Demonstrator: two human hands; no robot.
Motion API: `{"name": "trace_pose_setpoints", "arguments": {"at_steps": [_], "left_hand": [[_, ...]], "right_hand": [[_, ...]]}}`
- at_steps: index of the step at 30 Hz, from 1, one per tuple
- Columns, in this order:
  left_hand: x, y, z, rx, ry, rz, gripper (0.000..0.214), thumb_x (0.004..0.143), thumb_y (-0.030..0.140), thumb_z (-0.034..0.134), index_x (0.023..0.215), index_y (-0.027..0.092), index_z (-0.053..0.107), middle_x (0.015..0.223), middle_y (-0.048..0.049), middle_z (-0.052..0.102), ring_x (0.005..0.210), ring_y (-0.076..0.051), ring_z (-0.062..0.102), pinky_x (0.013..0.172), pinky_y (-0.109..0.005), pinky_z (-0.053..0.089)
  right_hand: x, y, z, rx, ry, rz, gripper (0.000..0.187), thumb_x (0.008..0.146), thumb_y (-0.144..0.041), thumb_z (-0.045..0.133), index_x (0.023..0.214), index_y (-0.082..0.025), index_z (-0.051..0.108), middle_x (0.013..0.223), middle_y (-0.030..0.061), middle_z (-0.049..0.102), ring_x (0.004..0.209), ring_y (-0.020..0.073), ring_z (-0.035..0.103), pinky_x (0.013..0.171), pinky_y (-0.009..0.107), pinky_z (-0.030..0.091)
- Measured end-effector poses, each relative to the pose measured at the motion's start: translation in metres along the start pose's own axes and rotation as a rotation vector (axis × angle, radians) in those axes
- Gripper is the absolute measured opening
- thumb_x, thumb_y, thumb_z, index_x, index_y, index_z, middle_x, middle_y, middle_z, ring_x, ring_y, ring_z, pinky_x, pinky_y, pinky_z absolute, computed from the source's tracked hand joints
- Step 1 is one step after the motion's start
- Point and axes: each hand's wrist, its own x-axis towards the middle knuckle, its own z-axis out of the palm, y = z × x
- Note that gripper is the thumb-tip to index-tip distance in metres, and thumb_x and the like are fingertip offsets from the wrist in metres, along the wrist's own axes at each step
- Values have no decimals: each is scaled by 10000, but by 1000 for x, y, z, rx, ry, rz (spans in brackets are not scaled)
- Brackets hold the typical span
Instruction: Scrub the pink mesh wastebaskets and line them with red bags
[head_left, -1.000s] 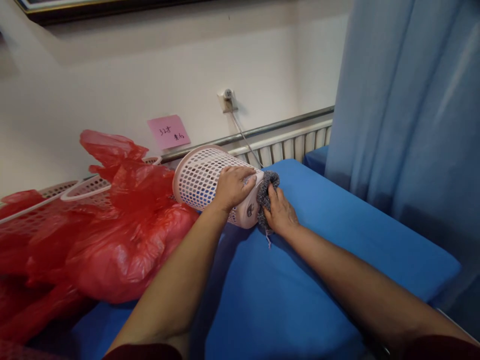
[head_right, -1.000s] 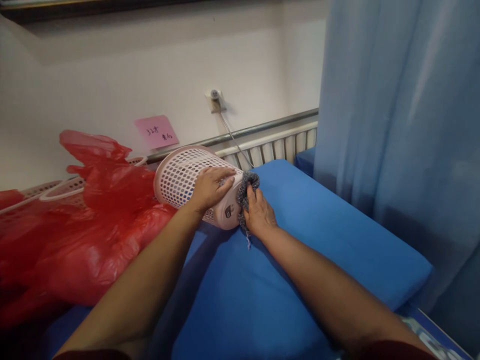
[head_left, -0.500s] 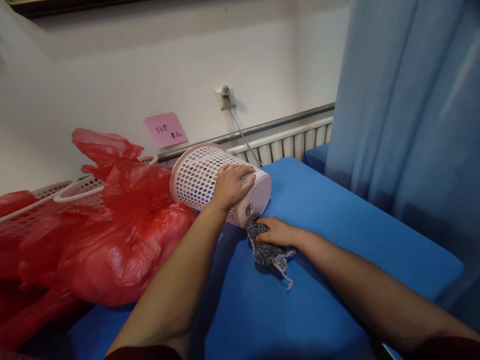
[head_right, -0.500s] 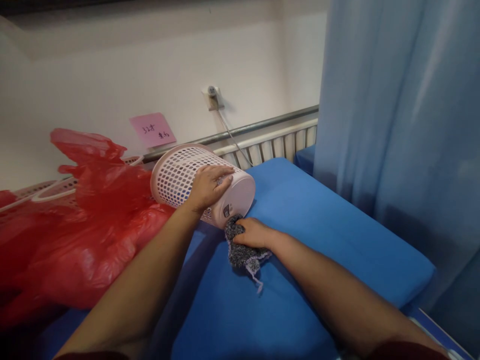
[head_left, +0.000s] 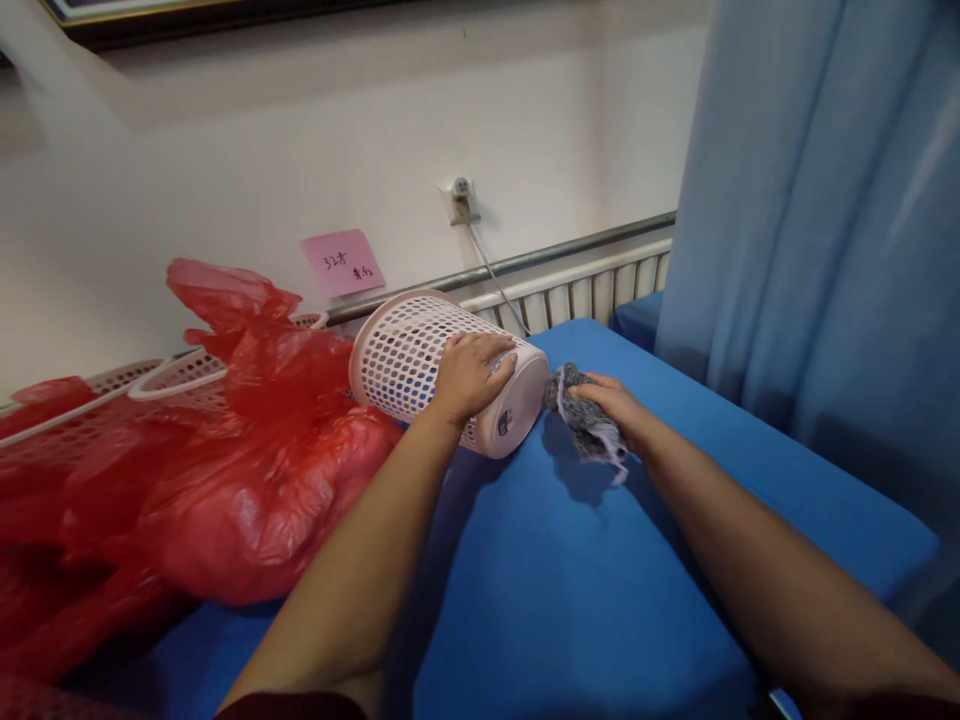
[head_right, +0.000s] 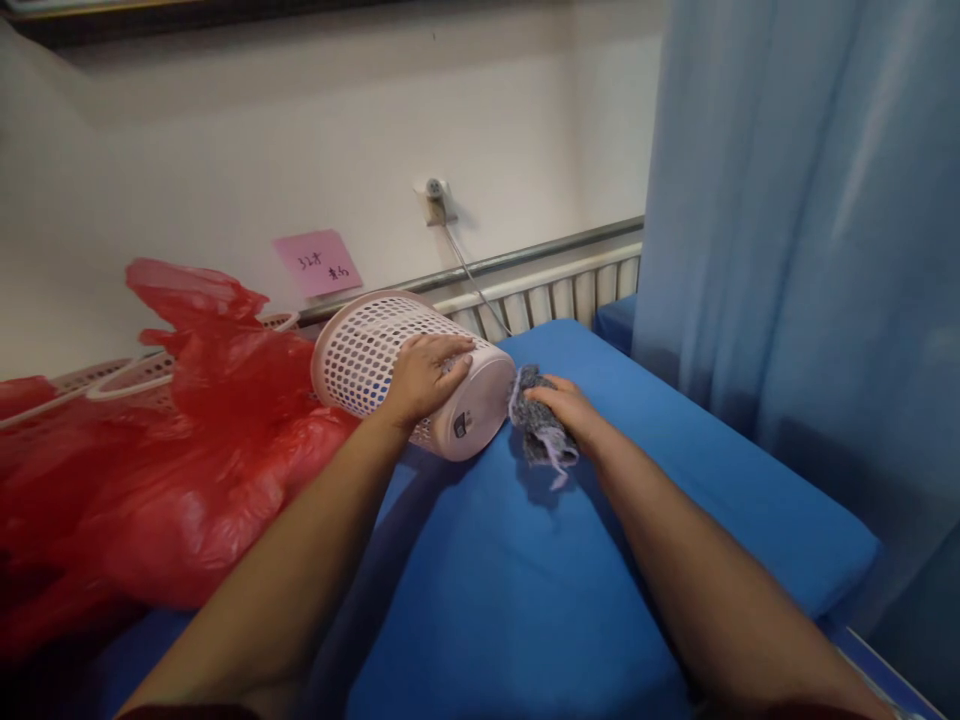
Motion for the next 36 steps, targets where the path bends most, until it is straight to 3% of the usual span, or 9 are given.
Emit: {"name": "trace_pose_setpoints", "arguments": {"at_steps": [3, 6, 10, 15, 21, 24, 28, 31, 36], "left_hand": [[0, 1, 0, 0, -8, -6, 334, 943, 386, 481, 1125, 252, 727, 1197, -16, 743, 1166, -244, 638, 1062, -454, 362], [1, 1, 0, 1, -11, -14, 343, 944, 384, 474, 1128, 246, 728, 1201, -27, 742, 1172, -251, 635, 1062, -458, 364], [1, 1, -1, -12, -14, -17, 339, 944, 394, 479, 1132, 255, 725, 1205, -24, 741, 1177, -244, 632, 1076, -449, 355], [0, 0, -3, -20, -19, -20, 330, 934, 391, 495, 1139, 268, 721, 1210, -15, 738, 1170, -246, 633, 1079, -452, 358], [-2, -3, -2, -25, -13, -3, 330, 939, 382, 495, 1140, 254, 722, 1211, -20, 738, 1180, -243, 630, 1079, -448, 355], [-3, -3, -1, -28, -13, -2, 337, 944, 387, 486, 1141, 246, 722, 1220, -24, 735, 1186, -242, 629, 1076, -447, 353], [-4, -2, -1, -17, 0, -6, 333, 943, 384, 484, 1141, 254, 719, 1225, -17, 733, 1176, -238, 633, 1077, -447, 349], [-3, -2, -1, -22, -7, 0, 331, 939, 387, 488, 1139, 257, 717, 1220, -14, 734, 1182, -242, 628, 1072, -453, 350], [-2, -3, 0, -24, -8, 1, 336, 936, 394, 486, 1142, 262, 717, 1223, -14, 732, 1190, -246, 622, 1076, -458, 351]], "right_hand": [[11, 9, 17, -125, 214, -147, 563, 743, -365, 657, 1267, -182, 564, 1195, 86, 672, 1079, 241, 629, 1000, 401, 483], [1, 13, 43, -402, 237, -404, 615, 809, -311, 613, 1392, -188, 460, 1327, 118, 563, 1221, 249, 542, 1079, 411, 421], [-32, 17, 64, -843, -72, -648, 509, 850, -300, 592, 1348, -238, 509, 1269, 118, 501, 1055, 254, 577, 910, 393, 499], [-49, 22, 66, -1138, -481, -650, 315, 813, -292, 627, 1124, -239, 631, 1132, 80, 518, 793, 179, 544, 720, 319, 473], [-40, 23, 68, -1122, -347, -845, 391, 856, -299, 608, 1244, -247, 607, 1151, 113, 534, 939, 243, 551, 822, 371, 470], [-27, 23, 63, -963, -59, -755, 419, 879, -304, 583, 1289, -217, 566, 1222, 132, 520, 1060, 275, 562, 901, 389, 478], [3, 29, 47, -804, 214, -338, 520, 913, -293, 532, 1410, -187, 422, 1364, 142, 493, 1268, 252, 511, 1057, 371, 415], [16, 37, 39, -822, 107, -86, 545, 882, -305, 576, 1385, -139, 446, 1327, 158, 578, 1231, 255, 566, 1039, 369, 426], [-5, 40, 57, -823, -129, -31, 503, 803, -317, 637, 1273, -150, 566, 1132, 142, 707, 1016, 278, 670, 863, 363, 488]]}}
